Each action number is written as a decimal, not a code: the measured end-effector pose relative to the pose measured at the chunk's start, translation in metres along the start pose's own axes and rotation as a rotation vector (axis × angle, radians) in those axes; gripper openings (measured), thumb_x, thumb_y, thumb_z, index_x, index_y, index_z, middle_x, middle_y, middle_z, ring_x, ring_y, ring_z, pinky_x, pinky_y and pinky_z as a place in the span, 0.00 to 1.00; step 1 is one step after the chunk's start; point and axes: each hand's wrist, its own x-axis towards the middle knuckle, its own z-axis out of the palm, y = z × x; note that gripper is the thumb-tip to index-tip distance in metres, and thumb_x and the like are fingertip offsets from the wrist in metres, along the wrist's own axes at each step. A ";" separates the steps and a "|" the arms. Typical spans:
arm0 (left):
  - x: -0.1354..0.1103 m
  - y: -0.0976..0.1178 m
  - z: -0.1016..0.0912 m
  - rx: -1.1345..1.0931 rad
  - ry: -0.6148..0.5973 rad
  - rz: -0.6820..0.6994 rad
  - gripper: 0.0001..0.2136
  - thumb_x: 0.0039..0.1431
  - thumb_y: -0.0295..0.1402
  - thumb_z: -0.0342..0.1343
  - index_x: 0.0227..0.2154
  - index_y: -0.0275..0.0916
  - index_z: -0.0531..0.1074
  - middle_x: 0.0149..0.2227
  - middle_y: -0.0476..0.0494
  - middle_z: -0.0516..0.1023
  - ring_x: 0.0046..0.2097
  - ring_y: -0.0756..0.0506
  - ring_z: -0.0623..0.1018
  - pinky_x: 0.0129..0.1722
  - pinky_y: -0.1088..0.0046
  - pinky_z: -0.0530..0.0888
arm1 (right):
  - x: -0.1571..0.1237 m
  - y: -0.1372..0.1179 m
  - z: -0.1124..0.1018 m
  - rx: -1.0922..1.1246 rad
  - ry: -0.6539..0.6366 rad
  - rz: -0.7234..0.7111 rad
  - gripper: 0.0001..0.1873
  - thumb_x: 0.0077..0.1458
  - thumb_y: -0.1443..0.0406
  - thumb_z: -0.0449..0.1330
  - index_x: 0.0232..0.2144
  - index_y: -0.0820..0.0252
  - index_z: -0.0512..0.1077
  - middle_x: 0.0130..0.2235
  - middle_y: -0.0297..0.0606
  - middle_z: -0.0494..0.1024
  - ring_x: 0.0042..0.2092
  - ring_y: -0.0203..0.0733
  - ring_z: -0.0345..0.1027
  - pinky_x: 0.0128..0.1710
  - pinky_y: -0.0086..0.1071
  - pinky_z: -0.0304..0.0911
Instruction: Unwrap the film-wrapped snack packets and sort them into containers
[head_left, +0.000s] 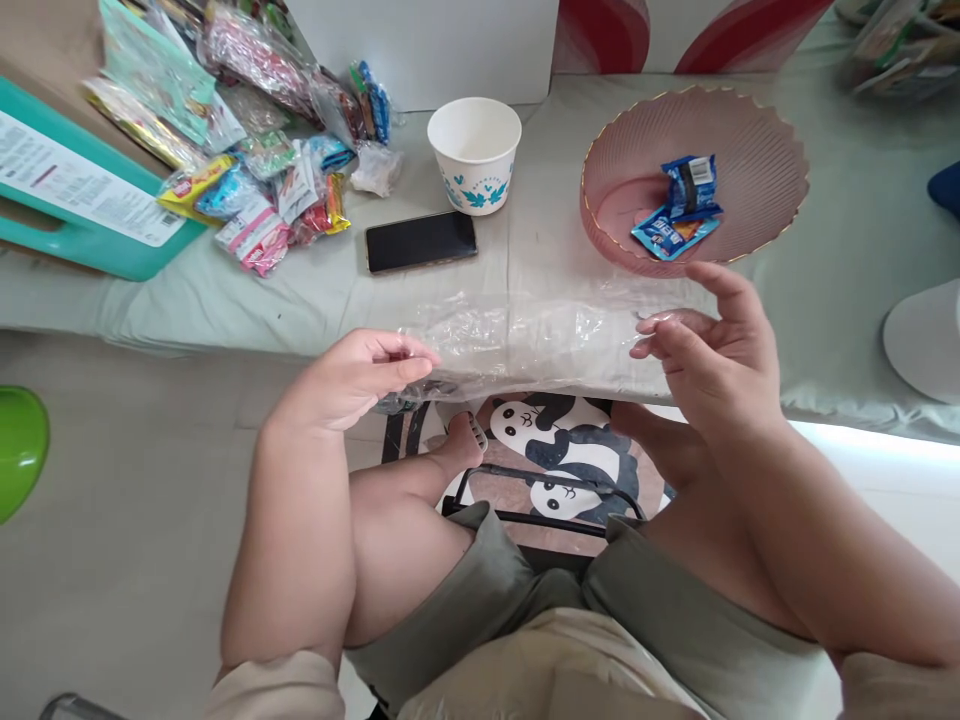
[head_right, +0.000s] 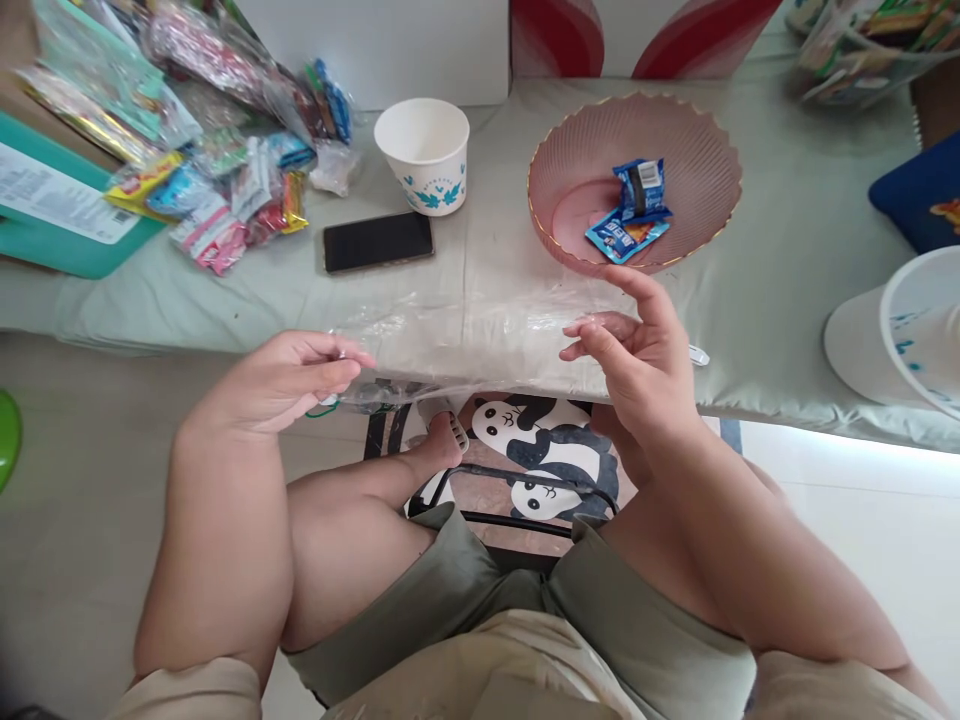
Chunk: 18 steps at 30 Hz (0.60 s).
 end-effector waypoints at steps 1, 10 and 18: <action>0.000 -0.003 -0.001 0.046 0.037 0.032 0.14 0.43 0.44 0.76 0.26 0.40 0.85 0.21 0.48 0.70 0.25 0.52 0.65 0.22 0.75 0.61 | 0.002 0.000 -0.001 0.003 0.007 -0.024 0.23 0.54 0.66 0.70 0.51 0.44 0.76 0.30 0.31 0.80 0.34 0.42 0.78 0.38 0.40 0.76; 0.026 -0.018 0.013 -0.022 0.303 0.990 0.06 0.51 0.41 0.74 0.30 0.49 0.87 0.61 0.44 0.81 0.69 0.35 0.72 0.73 0.54 0.63 | 0.009 0.005 -0.012 0.018 -0.042 -0.133 0.15 0.55 0.62 0.68 0.47 0.50 0.81 0.35 0.34 0.85 0.31 0.41 0.80 0.36 0.40 0.76; 0.054 -0.014 0.020 -0.474 0.207 0.542 0.18 0.49 0.43 0.73 0.43 0.46 0.81 0.52 0.47 0.84 0.45 0.39 0.86 0.39 0.63 0.82 | 0.036 0.030 -0.011 -0.035 -0.083 -0.225 0.36 0.52 0.57 0.72 0.61 0.39 0.66 0.49 0.36 0.83 0.44 0.43 0.80 0.45 0.43 0.74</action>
